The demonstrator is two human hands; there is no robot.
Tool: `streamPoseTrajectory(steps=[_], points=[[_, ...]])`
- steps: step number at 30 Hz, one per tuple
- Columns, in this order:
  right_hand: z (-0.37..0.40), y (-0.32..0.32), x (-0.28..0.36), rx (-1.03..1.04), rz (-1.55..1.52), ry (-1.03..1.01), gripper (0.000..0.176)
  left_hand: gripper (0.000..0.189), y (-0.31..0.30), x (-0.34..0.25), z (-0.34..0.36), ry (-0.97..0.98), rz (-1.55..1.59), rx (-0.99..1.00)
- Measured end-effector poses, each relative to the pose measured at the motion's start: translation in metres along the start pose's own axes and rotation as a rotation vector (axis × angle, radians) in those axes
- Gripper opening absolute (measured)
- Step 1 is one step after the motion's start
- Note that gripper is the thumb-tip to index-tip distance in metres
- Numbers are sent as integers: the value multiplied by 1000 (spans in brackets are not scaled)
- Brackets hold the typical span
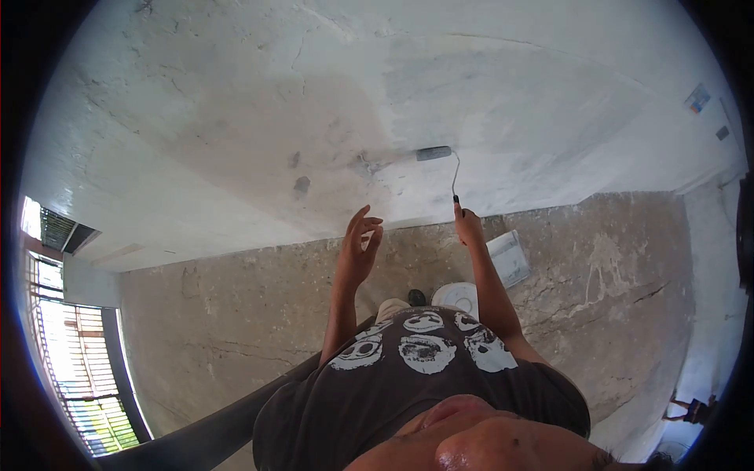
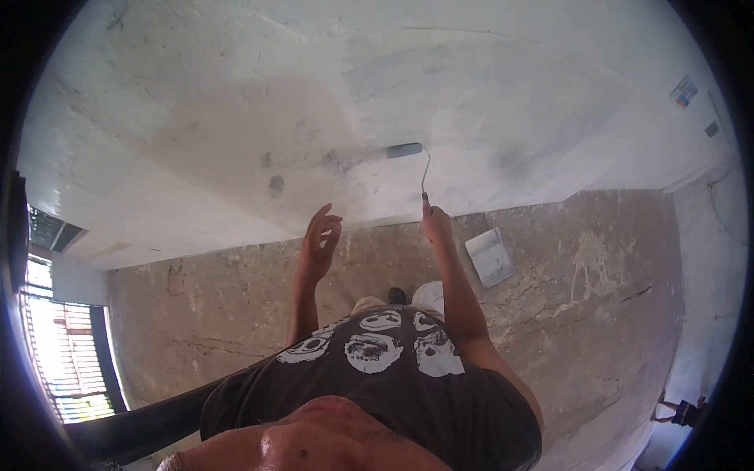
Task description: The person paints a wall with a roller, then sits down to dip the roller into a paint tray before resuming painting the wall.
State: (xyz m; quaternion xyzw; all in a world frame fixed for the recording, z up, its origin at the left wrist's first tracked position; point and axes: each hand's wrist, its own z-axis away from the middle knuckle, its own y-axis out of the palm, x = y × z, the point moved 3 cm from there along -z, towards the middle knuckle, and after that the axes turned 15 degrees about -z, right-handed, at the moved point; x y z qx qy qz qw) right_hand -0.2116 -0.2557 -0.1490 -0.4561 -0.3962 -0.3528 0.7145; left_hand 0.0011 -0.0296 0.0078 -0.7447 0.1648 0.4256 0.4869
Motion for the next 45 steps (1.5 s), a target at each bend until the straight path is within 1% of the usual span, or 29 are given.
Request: streamPoseTrajectory(steps=[2,4,5,7,8,10,11,13,14,16,17,18,20,22,23,24,25,26,29,31,32,34,36,38,40,41,42,43,45], points=[[0,2,7,-11,29,-51,56,37,2,2,3,14,-19,0],[26,-9,50,31,-112,-34,53,39,2,2,3,20,-35,11],[32,-10,65,32,-109,-30,53,38,3,2,2,29,-34,9],[39,-16,102,-83,-89,-381,49,37,4,0,2,30,-29,17],[44,-17,118,-81,-85,-372,49,36,3,-3,2,12,-8,16],[50,-17,155,-78,-165,-517,46,35,1,-5,2,-10,12,11],[46,-12,162,-74,-164,-517,46,37,0,-5,2,-22,30,17],[40,-2,172,-68,-102,-446,38,40,-1,-3,2,-35,49,12],[34,7,168,-62,-101,-452,38,41,0,-1,2,-22,31,11],[16,33,142,-184,-57,-499,36,43,-1,0,1,-16,14,1],[12,46,128,-184,-32,-455,35,38,-2,-1,1,-37,30,-1],[9,57,107,-174,-27,-455,35,34,-3,-1,2,-61,46,-1],[3,77,54,-201,28,-389,36,32,-4,-1,2,-63,41,0],[1,96,-7,-168,79,-345,38,30,-3,0,1,-53,36,-3],[4,99,-26,-168,80,-348,38,31,-2,1,1,-27,16,-5],[9,100,-36,-126,106,-287,39,32,-2,2,0,0,-6,-6],[9,102,-42,-86,131,-226,40,32,-1,2,1,4,-7,-8],[4,103,-43,-89,128,-235,40,34,-1,3,2,-9,-5,-14],[17,91,-6,-114,83,-221,41,38,-2,8,0,-25,-12,-18],[17,82,40,-167,9,-363,40,41,-1,10,1,-42,-15,-3],[16,76,58,-163,18,-344,40,44,-2,8,0,-66,2,7],[10,69,85,-162,-53,-391,39,46,-1,8,1,-97,17,23],[6,71,72,-168,-5,-375,39,49,-1,8,-1,-43,-10,8],[0,77,46,-177,42,-363,39,47,-2,6,-1,-76,9,25],[4,87,2,-160,83,-303,40,45,-2,7,-1,-104,25,40],[4,89,-19,-161,80,-306,40,42,-1,9,-1,-79,19,26],[2,91,-41,-150,122,-250,41,39,-1,9,-1,-53,14,9],[5,90,-49,-138,164,-193,42,39,-2,8,0,-50,11,6],[5,88,-46,-142,129,-213,43,35,-5,6,-1,-36,-15,-9]])
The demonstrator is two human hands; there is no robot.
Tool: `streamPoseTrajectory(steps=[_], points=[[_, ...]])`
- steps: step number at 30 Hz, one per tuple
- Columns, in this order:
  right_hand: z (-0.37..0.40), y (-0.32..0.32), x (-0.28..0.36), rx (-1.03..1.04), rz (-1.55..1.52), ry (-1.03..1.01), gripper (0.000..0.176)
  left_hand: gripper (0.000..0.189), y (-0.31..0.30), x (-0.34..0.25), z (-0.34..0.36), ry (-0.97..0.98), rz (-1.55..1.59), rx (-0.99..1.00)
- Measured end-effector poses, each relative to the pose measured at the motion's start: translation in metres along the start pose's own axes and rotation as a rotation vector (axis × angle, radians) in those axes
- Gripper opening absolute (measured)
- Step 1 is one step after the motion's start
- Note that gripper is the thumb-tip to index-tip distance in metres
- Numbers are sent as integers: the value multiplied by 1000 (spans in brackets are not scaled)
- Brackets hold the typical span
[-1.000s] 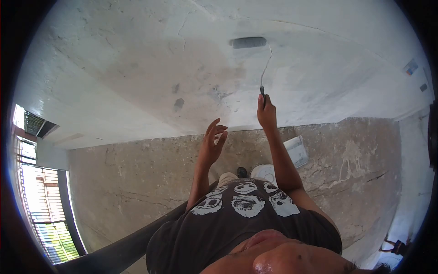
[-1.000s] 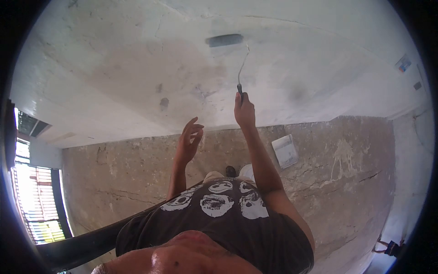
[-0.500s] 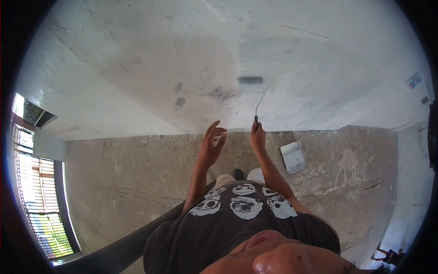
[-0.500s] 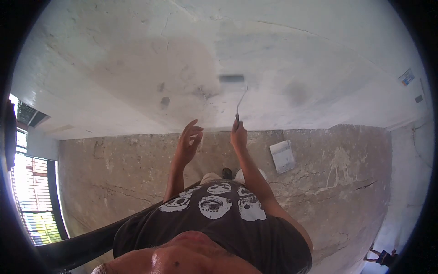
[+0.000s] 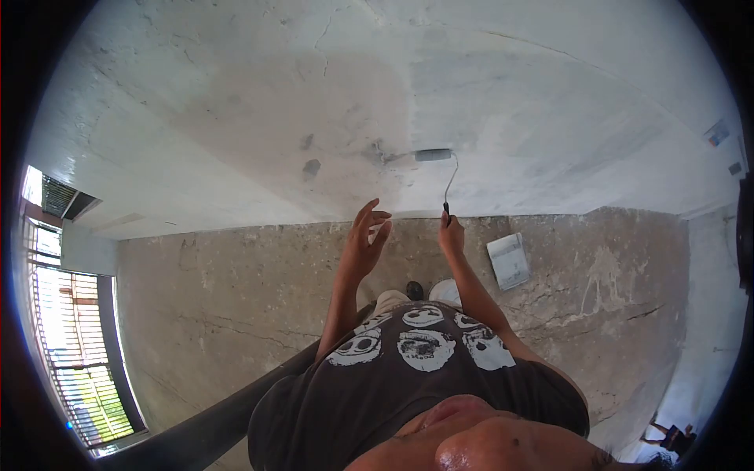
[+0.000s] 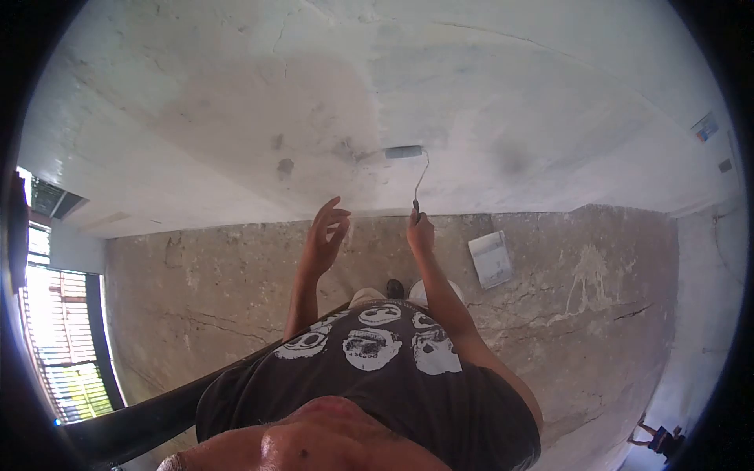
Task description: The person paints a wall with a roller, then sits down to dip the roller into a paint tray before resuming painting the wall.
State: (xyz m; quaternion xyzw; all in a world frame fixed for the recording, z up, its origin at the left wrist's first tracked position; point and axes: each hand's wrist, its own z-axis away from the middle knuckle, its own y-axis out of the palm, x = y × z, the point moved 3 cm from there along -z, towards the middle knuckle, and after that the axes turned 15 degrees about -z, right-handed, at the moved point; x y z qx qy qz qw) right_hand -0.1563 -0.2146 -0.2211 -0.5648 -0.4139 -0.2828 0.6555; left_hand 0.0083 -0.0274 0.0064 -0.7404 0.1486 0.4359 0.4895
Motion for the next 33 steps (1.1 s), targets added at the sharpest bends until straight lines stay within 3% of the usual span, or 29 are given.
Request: streamPoseTrajectory(steps=[9,13,17,19,22,24,28,30,33], points=[[-32,-34,146,1,-278,-128,37,44,1,1,0,-23,0,28],[-29,-8,112,-23,-281,-166,41,43,0,3,1,-39,1,8],[3,26,31,4,-245,-138,44,44,0,2,0,-37,12,3],[14,29,16,32,-161,-17,46,44,-1,0,0,-61,33,-3],[6,27,44,-8,-245,-72,47,45,-3,4,1,-76,26,10],[-10,15,83,-64,-335,-126,46,48,2,10,0,-1,-63,-4],[-37,-31,162,-125,-446,-178,42,48,3,2,3,-49,9,30],[-46,-44,168,-111,-433,-137,40,46,3,2,2,-62,11,42],[-55,-25,108,-155,-233,-183,41,46,1,1,3,-55,6,32]])
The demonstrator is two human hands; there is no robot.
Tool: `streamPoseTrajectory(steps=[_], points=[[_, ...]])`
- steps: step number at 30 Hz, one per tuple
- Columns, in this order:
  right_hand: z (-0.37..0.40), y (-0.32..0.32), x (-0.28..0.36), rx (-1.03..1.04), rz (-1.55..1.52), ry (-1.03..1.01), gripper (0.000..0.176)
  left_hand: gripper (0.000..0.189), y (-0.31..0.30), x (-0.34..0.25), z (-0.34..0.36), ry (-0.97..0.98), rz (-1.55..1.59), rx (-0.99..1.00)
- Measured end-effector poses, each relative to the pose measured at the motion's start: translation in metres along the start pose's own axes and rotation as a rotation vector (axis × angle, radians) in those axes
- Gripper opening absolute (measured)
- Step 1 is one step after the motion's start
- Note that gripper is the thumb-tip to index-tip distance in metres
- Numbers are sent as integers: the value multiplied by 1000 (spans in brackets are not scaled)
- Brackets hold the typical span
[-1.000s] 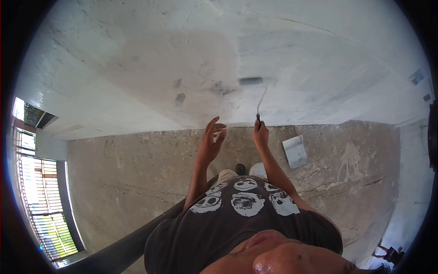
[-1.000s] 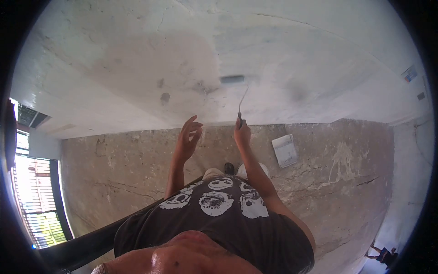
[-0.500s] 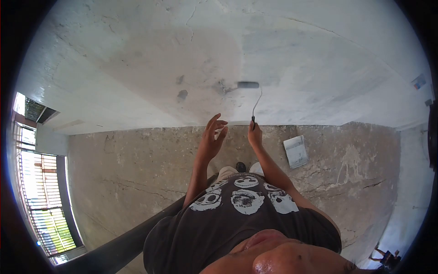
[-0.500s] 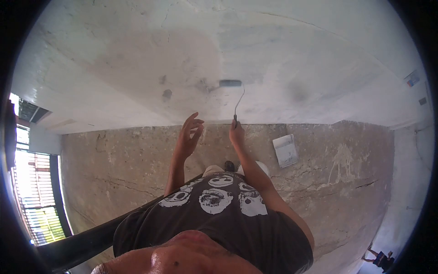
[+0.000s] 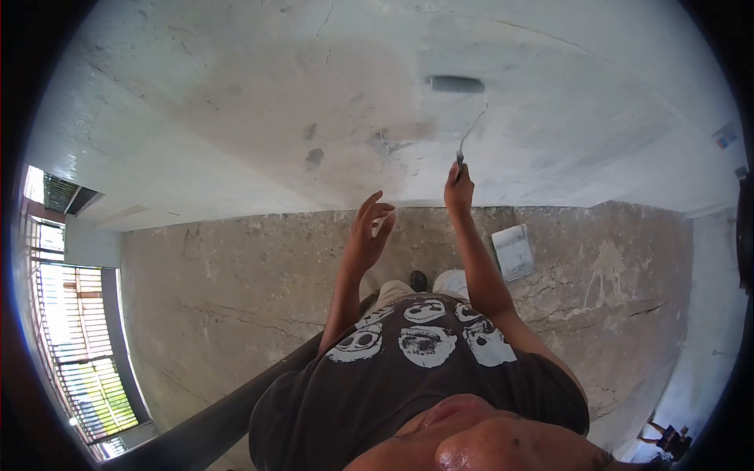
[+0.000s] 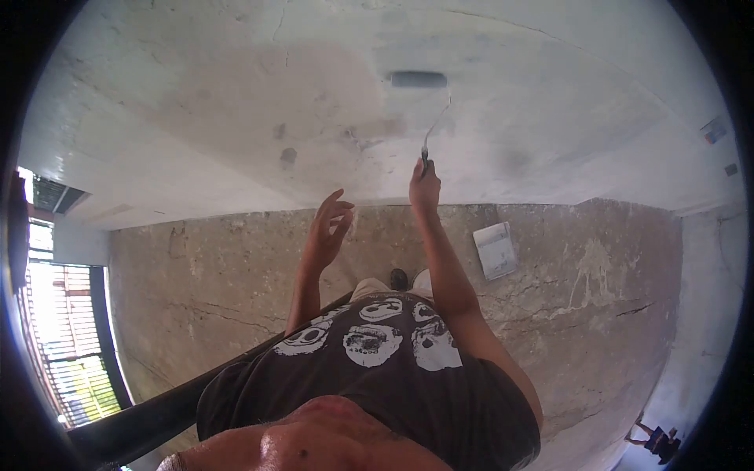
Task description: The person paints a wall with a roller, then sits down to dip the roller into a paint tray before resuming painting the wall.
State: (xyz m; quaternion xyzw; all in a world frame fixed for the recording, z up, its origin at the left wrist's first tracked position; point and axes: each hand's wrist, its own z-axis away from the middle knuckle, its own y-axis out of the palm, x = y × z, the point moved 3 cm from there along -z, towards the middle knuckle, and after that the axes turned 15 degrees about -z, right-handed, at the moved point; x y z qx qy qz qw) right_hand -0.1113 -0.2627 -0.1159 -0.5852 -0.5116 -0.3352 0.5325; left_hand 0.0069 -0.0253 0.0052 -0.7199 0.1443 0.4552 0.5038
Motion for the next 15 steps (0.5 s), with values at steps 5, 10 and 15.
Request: streamPoseTrajectory(steps=[5,10,15], points=[[49,-22,-113,112,286,169,47,49,2,4,0,39,-50,-12],[56,-45,-136,125,236,214,49,48,5,3,-2,37,-25,-1],[13,-25,-83,-16,27,0,48,46,6,8,-1,27,-19,5]])
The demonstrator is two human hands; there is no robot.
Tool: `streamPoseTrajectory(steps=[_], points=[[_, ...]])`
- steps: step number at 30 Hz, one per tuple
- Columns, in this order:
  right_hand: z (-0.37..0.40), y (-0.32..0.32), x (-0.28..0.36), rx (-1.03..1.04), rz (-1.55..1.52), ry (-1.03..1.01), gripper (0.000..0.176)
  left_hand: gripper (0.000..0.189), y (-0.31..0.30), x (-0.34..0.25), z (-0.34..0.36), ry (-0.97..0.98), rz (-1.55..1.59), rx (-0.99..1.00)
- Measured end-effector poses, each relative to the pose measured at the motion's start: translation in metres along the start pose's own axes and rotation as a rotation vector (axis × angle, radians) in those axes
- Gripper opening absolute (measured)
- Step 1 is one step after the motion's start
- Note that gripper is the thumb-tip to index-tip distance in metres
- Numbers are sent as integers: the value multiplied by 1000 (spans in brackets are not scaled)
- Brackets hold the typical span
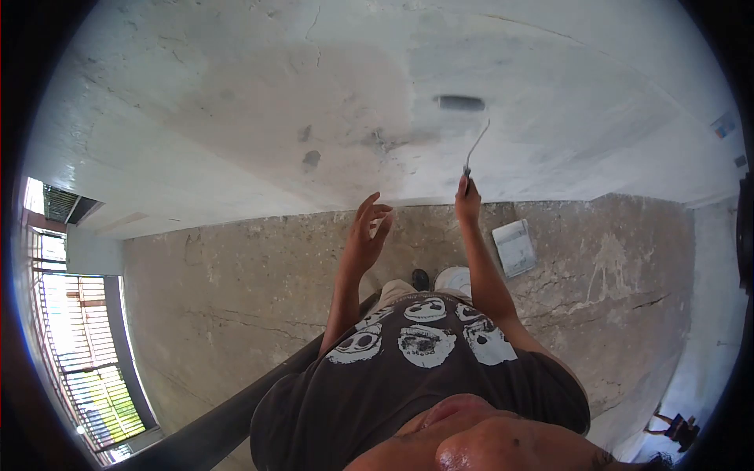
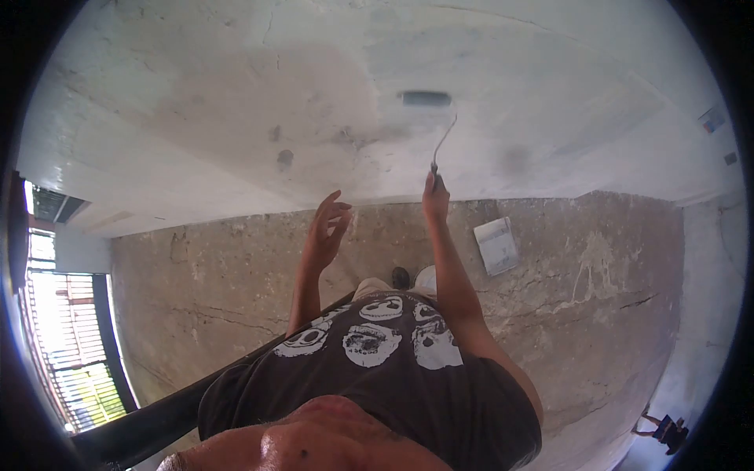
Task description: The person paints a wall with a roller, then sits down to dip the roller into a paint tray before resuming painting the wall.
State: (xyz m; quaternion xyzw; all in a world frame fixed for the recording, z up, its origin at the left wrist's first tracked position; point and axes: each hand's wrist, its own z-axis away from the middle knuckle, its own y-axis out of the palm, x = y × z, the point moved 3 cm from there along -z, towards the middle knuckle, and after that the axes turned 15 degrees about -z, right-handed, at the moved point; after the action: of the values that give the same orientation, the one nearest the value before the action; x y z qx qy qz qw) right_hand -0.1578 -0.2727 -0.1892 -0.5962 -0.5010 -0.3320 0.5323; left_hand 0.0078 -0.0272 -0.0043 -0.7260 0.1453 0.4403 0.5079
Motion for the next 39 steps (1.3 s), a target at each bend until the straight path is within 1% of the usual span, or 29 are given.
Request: streamPoseTrajectory(steps=[2,3,4,6,8,9,11,12,13,15,16,17,18,19,20,22,23,25,26,28,30,31,33,35,37,38,39], points=[[-15,5,16,46,-136,71,46,42,-1,-4,1,-17,24,2],[-12,4,13,45,-137,71,46,39,-3,-5,1,-29,47,-5],[-8,3,3,42,-94,57,48,39,-3,-3,1,-27,47,-8],[5,6,-25,43,-54,33,50,32,-2,3,-1,13,-3,-18],[28,7,-59,117,22,90,55,29,-4,2,-2,-3,18,-19],[33,3,-58,112,23,89,55,27,-4,2,-3,-24,36,-12],[47,3,-60,159,60,236,58,31,0,3,-3,-19,47,-2],[45,3,-65,127,70,174,57,34,0,4,-2,-17,53,4],[43,1,-55,126,62,183,57,34,-1,4,-1,-19,43,10],[26,-7,-35,86,-15,144,58,44,2,2,0,-65,31,21],[14,-5,-30,37,-42,-1,57,44,2,2,0,-68,27,32],[5,-3,-30,32,-38,16,57,48,2,0,-1,-64,19,44],[-4,-6,-11,34,-138,72,55,52,4,0,0,-59,12,57],[-10,-14,9,33,-242,123,53,52,6,0,2,-58,8,72],[-15,-22,26,23,-245,127,53,52,6,1,2,-28,-6,50],[-24,-30,53,75,-521,296,48,51,4,0,0,10,-31,28],[-27,-34,63,68,-528,299,48,49,4,0,0,-5,-34,27],[-34,-43,73,37,-865,363,46,47,2,1,1,-15,-41,35],[-38,-48,78,4,-921,371,48,43,2,2,0,-9,-57,22],[-47,-63,91,-27,-903,354,50,40,2,3,-1,1,-74,14],[-57,-78,103,-45,-853,304,55,35,2,4,-2,-43,-19,23],[-63,-84,101,-55,-852,305,55,35,3,5,-2,-40,-20,32],[-75,-93,98,10,-748,270,56,39,1,6,-2,-55,-53,15],[-76,-94,91,1,-692,300,56,41,-2,1,-1,-75,-32,16],[-72,-87,70,-24,-509,319,58,44,-3,-1,-1,-96,-12,11],[-67,-82,56,-23,-477,316,60,46,-2,1,-4,-88,-22,15],[-60,-75,27,-25,-482,315,60,47,-3,3,-3,-80,-32,20]])
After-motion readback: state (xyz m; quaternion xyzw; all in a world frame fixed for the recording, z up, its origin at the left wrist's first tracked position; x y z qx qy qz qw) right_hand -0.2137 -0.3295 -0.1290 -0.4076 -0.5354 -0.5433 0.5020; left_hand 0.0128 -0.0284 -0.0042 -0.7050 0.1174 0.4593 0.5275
